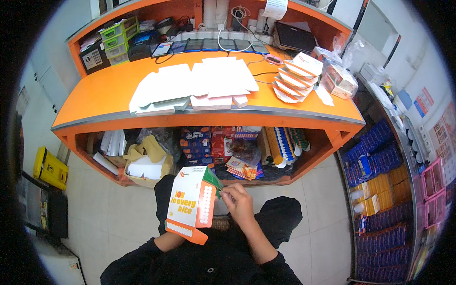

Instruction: The person sits on the floor behind a counter and folds flat white cardboard pieces into small takeaway boxes. They insert colorful printed inserts into the boxes and stack the finished units on the counter.

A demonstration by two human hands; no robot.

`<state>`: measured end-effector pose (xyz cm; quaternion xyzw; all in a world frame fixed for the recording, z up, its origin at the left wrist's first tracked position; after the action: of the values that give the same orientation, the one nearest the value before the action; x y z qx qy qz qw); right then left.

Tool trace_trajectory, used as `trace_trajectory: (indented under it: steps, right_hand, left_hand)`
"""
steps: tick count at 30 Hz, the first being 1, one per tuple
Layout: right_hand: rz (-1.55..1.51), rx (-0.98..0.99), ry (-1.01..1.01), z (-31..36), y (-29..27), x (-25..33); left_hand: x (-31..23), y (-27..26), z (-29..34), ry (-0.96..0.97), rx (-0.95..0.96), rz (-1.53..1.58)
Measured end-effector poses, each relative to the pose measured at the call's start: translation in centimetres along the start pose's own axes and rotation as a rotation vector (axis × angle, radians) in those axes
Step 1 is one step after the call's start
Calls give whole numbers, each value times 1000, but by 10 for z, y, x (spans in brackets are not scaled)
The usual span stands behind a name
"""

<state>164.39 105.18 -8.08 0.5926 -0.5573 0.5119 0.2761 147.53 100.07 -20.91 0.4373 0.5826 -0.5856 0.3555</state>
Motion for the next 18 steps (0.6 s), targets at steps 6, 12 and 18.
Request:
trace_trajectory:
  steps: [6,12,18]
  right_hand:
    - [-53,32,-60,3,13,-4]
    - [28,99,-139,6,21,6]
    - [224,104,-301,0,10,37]
  left_hand:
    - [-20,-6,-5,-35,-89,53]
    - [-59,-14,-16,-82,-376,290]
    - [-77,-17,-19,-189,-134,-366]
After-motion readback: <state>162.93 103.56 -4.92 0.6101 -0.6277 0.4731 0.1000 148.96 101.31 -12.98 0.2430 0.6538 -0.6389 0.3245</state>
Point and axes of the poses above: each hand's wrist, its own z-axis away from the middle knuckle, its own y-axis out of the palm, x = y × z, the point moved 3 cm from there along -z, towards the middle knuckle, and after that the axes turned 12 degrees about -z, right-handed, at the moved point
